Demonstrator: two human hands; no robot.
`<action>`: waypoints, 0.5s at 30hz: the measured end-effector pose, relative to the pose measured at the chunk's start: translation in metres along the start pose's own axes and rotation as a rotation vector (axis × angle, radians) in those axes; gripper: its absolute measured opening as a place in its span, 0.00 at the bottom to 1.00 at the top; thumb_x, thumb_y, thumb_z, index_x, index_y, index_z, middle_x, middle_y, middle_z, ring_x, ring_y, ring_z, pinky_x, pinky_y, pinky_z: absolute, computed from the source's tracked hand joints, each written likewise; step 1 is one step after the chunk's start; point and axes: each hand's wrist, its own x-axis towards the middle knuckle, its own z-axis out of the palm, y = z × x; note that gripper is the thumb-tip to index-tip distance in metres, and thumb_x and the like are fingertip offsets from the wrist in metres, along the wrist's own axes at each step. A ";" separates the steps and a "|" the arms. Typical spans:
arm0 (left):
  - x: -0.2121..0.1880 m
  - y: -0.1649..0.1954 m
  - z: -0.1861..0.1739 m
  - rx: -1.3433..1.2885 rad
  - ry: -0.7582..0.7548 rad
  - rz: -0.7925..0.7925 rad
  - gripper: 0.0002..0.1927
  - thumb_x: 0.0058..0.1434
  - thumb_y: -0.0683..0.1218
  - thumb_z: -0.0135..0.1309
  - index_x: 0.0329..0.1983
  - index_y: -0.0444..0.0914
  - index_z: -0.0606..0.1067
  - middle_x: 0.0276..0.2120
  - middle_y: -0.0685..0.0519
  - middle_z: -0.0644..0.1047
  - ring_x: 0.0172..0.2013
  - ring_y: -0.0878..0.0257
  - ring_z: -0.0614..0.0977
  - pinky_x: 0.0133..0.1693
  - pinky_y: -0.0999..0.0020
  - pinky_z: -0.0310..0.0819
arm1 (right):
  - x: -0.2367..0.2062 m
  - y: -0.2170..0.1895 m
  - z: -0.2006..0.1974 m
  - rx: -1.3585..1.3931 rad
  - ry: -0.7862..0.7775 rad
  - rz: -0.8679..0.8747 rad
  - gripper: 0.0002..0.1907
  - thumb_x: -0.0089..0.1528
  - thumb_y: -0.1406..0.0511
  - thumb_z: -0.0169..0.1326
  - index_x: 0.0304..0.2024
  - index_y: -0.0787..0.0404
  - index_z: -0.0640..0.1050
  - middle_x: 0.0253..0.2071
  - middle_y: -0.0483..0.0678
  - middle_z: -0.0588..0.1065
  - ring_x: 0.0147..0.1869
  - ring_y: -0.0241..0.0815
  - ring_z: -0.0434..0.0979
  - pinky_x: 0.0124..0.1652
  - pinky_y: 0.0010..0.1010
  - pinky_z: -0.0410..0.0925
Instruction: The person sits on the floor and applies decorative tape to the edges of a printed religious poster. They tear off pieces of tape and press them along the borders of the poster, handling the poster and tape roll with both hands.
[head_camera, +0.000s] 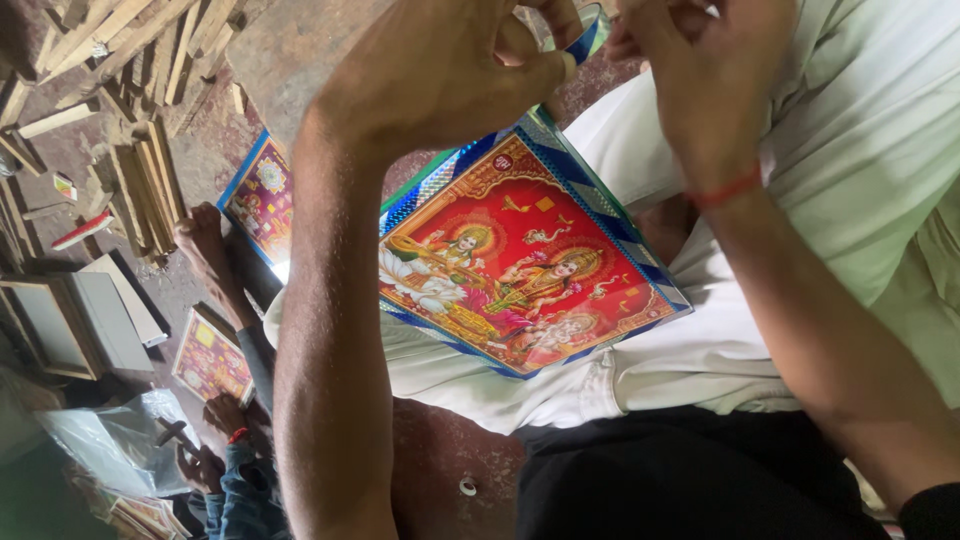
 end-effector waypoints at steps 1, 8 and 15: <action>0.001 0.000 0.000 0.003 -0.005 -0.008 0.12 0.59 0.49 0.58 0.43 0.40 0.80 0.26 0.52 0.83 0.37 0.61 0.87 0.37 0.63 0.79 | -0.014 -0.007 -0.002 0.026 0.016 0.009 0.01 0.71 0.76 0.56 0.45 0.70 0.76 0.36 0.45 0.77 0.39 0.34 0.81 0.43 0.24 0.77; 0.006 0.000 0.001 0.006 -0.039 -0.055 0.14 0.60 0.50 0.58 0.45 0.39 0.79 0.31 0.50 0.83 0.35 0.60 0.87 0.36 0.64 0.79 | -0.067 -0.025 0.008 -0.071 -0.045 -0.128 0.07 0.71 0.80 0.59 0.51 0.71 0.79 0.47 0.54 0.79 0.46 0.37 0.82 0.49 0.24 0.78; 0.005 0.006 0.001 0.022 -0.008 -0.063 0.13 0.58 0.50 0.59 0.43 0.40 0.79 0.28 0.49 0.82 0.33 0.59 0.86 0.33 0.63 0.77 | -0.058 -0.028 0.015 -0.204 -0.046 -0.252 0.09 0.67 0.80 0.61 0.49 0.72 0.79 0.45 0.55 0.79 0.47 0.39 0.82 0.49 0.27 0.79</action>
